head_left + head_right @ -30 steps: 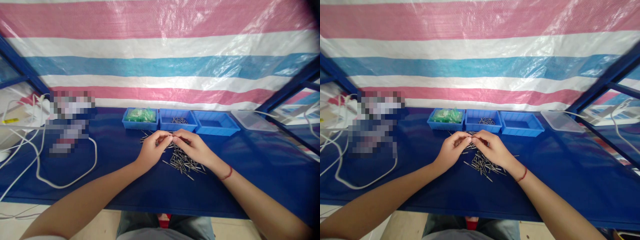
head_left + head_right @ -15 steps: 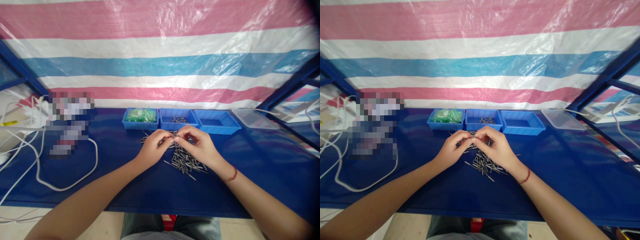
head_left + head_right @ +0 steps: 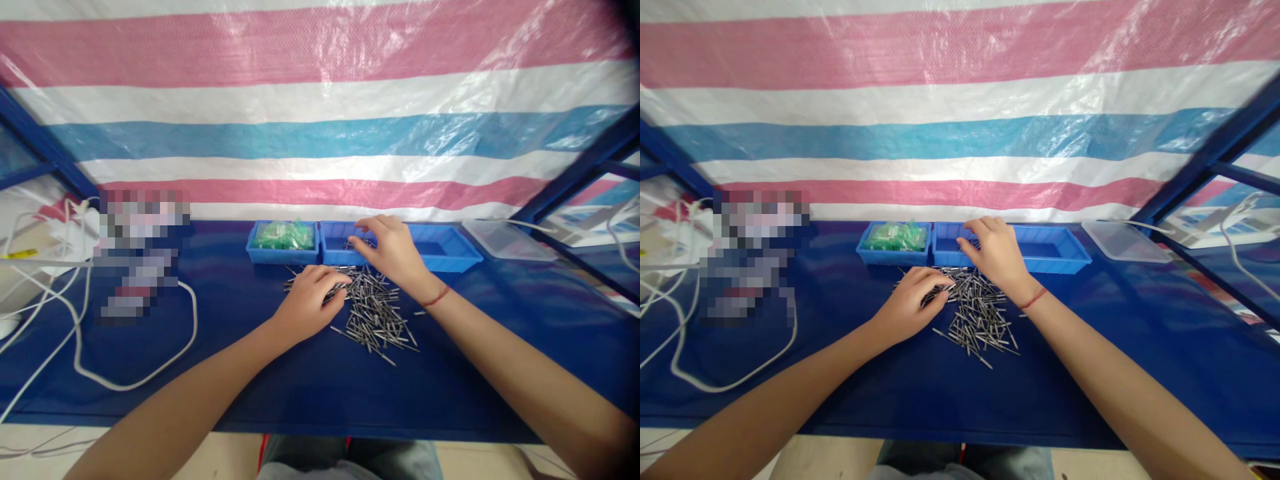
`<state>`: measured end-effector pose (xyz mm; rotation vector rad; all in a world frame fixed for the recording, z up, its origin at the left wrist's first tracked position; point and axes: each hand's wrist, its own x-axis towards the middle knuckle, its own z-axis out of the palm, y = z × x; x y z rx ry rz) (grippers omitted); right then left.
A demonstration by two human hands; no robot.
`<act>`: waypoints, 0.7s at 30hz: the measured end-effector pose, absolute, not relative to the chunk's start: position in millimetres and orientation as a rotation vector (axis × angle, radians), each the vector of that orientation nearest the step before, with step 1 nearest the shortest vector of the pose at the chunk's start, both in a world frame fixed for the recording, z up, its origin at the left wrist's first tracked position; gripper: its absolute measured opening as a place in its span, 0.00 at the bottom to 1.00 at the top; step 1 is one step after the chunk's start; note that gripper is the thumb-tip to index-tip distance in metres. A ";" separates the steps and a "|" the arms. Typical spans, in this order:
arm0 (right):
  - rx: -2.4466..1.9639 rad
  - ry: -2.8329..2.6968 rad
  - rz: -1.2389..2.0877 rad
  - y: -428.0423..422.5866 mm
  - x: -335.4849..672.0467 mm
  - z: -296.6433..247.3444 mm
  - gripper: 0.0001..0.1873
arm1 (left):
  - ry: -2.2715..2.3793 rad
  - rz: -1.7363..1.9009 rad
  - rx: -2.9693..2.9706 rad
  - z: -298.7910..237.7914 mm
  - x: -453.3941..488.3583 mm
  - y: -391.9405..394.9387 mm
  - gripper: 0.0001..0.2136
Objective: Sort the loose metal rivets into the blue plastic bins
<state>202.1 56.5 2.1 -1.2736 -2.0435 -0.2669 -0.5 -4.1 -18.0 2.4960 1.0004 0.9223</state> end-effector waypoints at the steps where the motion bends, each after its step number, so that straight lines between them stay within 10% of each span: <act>1: -1.281 -2.062 -0.275 51.4 201.2 0.5 0.11 | 0.998 0.905 2.513 -17.9 0.0 -4.6 0.09; 21: -1.041 -2.337 0.043 -6.6 195.2 -2.9 0.07 | 1.006 0.772 2.638 -16.9 -3.0 -2.3 0.08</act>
